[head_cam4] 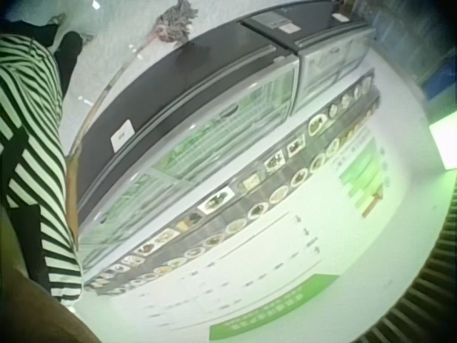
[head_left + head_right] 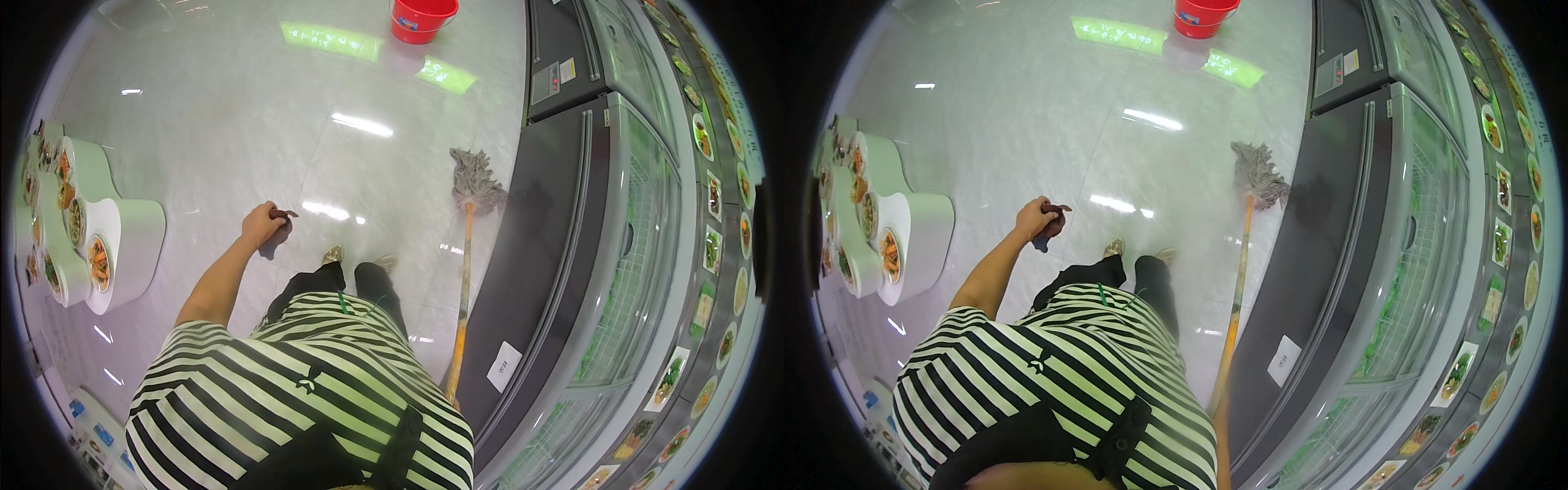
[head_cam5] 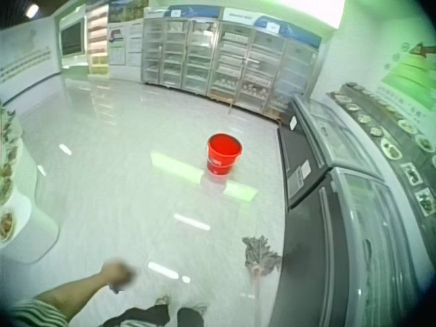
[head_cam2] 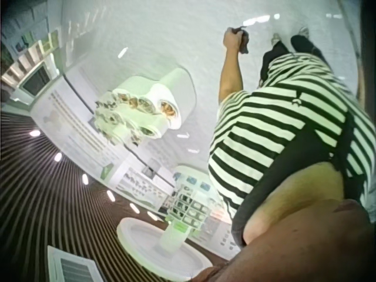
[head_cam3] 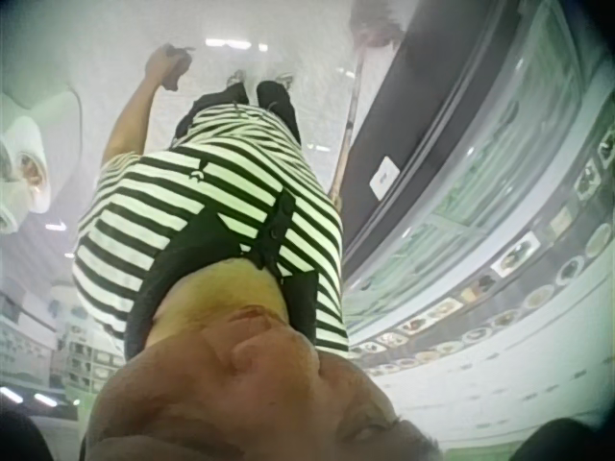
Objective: The person mops the floor in front of a glass-top freezer using a mop and a red bucket. They then wipe the glass surface of the freezer with a cloth.
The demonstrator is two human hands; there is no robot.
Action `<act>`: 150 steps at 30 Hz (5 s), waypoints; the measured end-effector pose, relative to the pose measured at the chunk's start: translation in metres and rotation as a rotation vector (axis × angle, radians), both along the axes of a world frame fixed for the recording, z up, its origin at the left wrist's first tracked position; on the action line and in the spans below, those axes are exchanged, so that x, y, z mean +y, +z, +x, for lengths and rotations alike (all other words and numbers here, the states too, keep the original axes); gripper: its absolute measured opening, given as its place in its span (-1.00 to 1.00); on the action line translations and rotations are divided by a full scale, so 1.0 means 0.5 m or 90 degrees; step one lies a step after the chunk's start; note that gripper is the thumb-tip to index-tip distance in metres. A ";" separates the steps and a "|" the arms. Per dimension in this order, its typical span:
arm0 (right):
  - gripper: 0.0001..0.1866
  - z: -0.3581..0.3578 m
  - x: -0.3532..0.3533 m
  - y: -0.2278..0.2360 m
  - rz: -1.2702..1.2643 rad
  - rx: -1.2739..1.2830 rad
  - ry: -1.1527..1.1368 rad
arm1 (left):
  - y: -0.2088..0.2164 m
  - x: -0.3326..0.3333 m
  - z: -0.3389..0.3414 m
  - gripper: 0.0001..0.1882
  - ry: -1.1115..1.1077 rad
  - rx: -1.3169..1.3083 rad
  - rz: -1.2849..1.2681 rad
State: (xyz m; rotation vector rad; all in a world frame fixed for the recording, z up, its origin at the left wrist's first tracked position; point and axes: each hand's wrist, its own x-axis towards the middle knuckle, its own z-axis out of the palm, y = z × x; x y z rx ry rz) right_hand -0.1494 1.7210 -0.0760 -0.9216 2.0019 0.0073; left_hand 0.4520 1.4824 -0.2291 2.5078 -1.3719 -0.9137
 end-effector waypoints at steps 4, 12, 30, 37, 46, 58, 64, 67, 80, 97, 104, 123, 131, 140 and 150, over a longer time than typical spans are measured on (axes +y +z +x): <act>-0.34 -0.044 0.071 -0.025 0.023 0.056 -0.015 | -0.020 0.029 0.018 -0.62 0.028 -0.009 0.034; -0.33 -0.057 -0.110 0.070 0.039 0.124 -0.012 | -0.041 0.036 -0.022 -0.59 0.074 0.009 0.129; -0.23 -0.154 -0.739 -0.258 0.006 0.044 -0.056 | 0.033 -0.231 -0.102 -0.58 0.073 -0.044 0.040; -0.42 -0.118 -1.099 -0.259 -0.011 -0.014 -0.040 | 0.015 -0.333 -0.088 -0.59 0.172 -0.076 0.158; -0.40 -0.066 -1.564 -0.263 0.013 -0.038 -0.019 | 0.043 -0.820 -0.067 -0.58 0.141 -0.029 0.048; -0.43 -0.107 -2.155 -0.397 -0.130 0.081 0.312 | 0.024 -1.401 -0.123 -0.55 0.137 0.026 0.025; -0.32 -0.048 -2.542 -0.330 -0.056 0.050 0.140 | 0.044 -1.482 -0.135 -0.57 0.240 -0.030 0.143; -0.34 -0.053 -2.711 -0.337 -0.085 0.076 0.221 | 0.090 -1.553 -0.156 -0.59 0.307 -0.010 0.140; -0.44 0.046 -3.338 -0.254 -0.053 0.004 0.190 | 0.083 -2.193 -0.110 -0.73 0.319 0.063 0.081; -0.48 0.054 -3.969 -0.183 -0.048 0.049 0.305 | -0.036 -2.946 -0.037 -0.57 0.220 0.080 0.029; -0.50 0.062 -4.254 -0.253 -0.092 0.020 0.358 | 0.038 -3.040 -0.047 -0.65 0.337 0.051 0.103; -0.55 0.350 -4.914 -0.404 -0.169 -0.132 0.398 | 0.023 -3.808 0.170 -0.58 0.224 0.021 0.029; -0.40 0.353 -5.029 -0.235 -0.058 -0.163 0.221 | 0.135 -4.110 0.169 -0.66 0.230 0.140 -0.148; -0.67 0.082 -5.494 0.125 0.030 0.418 0.672 | 0.043 -4.049 0.137 -0.64 0.270 -0.044 -0.033; -0.84 0.074 -5.800 0.293 -0.532 0.806 0.771 | 0.086 -4.080 0.040 -0.64 0.483 0.036 -0.069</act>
